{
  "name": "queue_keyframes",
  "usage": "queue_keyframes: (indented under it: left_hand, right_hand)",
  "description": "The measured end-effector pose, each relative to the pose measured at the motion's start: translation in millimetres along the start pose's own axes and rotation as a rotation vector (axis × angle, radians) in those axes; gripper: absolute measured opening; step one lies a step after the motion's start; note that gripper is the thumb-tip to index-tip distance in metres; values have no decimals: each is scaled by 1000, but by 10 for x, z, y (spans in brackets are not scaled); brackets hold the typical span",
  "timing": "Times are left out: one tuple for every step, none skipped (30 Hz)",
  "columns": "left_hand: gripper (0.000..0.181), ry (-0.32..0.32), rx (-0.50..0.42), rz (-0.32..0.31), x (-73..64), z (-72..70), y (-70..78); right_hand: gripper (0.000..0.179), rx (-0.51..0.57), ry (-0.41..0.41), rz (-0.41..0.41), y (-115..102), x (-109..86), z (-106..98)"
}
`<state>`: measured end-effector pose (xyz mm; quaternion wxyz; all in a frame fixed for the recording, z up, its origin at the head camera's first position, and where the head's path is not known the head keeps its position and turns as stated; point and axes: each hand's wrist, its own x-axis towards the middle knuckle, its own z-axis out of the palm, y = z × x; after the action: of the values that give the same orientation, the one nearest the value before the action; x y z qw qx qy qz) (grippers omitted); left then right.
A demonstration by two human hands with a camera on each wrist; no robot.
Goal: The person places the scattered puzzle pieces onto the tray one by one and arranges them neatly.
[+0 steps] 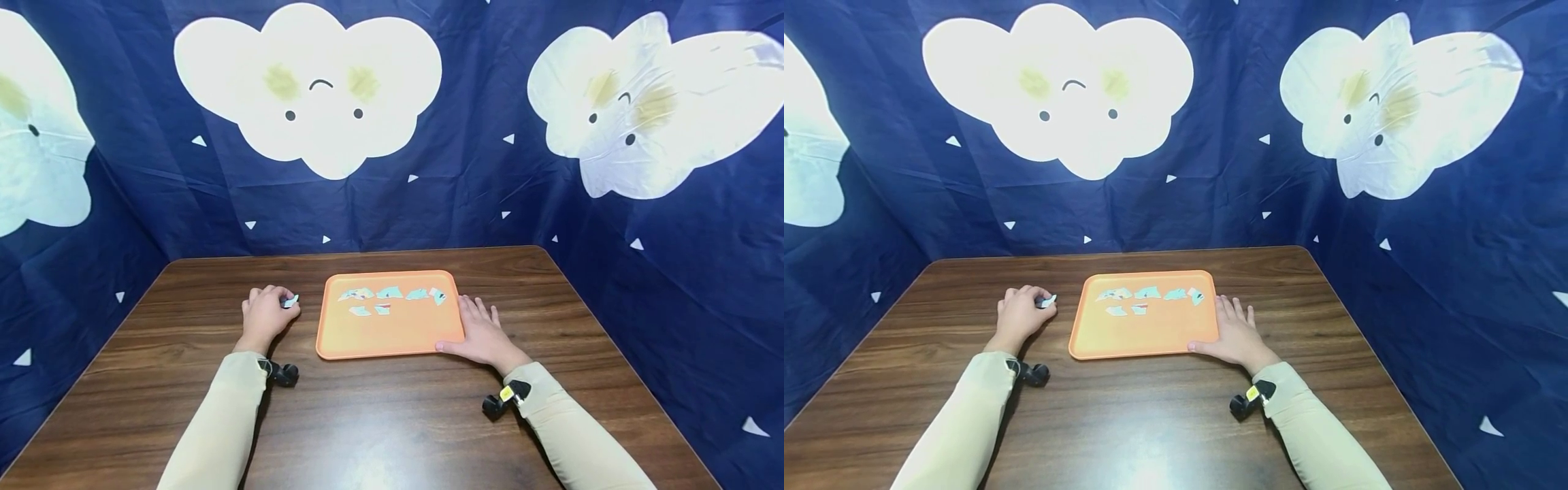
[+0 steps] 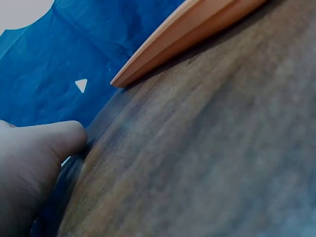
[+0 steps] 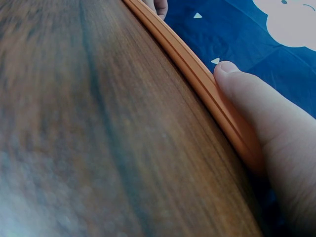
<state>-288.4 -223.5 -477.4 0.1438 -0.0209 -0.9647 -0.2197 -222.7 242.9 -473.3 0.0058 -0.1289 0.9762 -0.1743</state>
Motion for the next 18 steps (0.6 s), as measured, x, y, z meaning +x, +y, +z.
queue_keyframes:
  left_hand:
    - [27, 8, 2, 4, -3, -8, 15]
    - [27, 17, 5, 9, -5, -17, 34]
    - [27, 25, 4, 13, -7, -27, 57]
    - [26, 32, 1, 15, -9, -33, 79]
    - [26, 33, -7, 12, -9, -37, 101]
    - [26, 35, -17, 9, -9, -40, 120]
    - [26, 35, -25, 7, -8, -41, 140]
    - [26, 35, -35, 5, -7, -40, 160]
    - [26, 36, -46, 2, -7, -41, 185]
    - [26, 38, -56, 1, -6, -41, 211]
    - [26, 43, -64, 1, -6, -43, 241]
    - [26, 47, -73, 3, -6, -49, 279]
    - [26, 50, -80, 7, -6, -55, 320]
    - [26, 52, -90, 15, -5, -66, 368]
    - [26, 53, -98, 25, -5, -78, 419]
    - [25, 52, -103, 35, -3, -87, 469]
    - [25, 49, -109, 45, 0, -97, 521]
    - [24, 44, -113, 54, 2, -107, 572]
  right_hand:
    - [129, 0, 2, -1, -5, -5, -4]
    - [129, 1, 2, -1, -9, -7, -7]
    - [129, 3, 3, -2, -14, -11, -12]
    - [129, 2, 3, 0, -20, -13, -16]
    - [129, 2, 5, -1, -25, -16, -20]
    - [129, 1, 6, -2, -30, -19, -23]
    - [129, 1, 5, -2, -32, -19, -23]
    - [129, 0, 4, -2, -32, -18, -22]
    - [129, -3, 3, -2, -31, -17, -21]
    - [129, -2, 3, -3, -32, -17, -22]
    - [129, -3, 2, -3, -32, -17, -22]
    - [129, -4, 2, -3, -30, -16, -21]
    - [129, -5, 1, -3, -29, -16, -21]
    - [129, -6, 1, -3, -28, -16, -21]
    - [129, -7, 2, -4, -28, -15, -20]
    - [128, -5, 3, -5, -31, -16, -22]
    - [129, -7, 4, -5, -31, -16, -21]
    - [129, -5, 5, -6, -33, -14, -20]
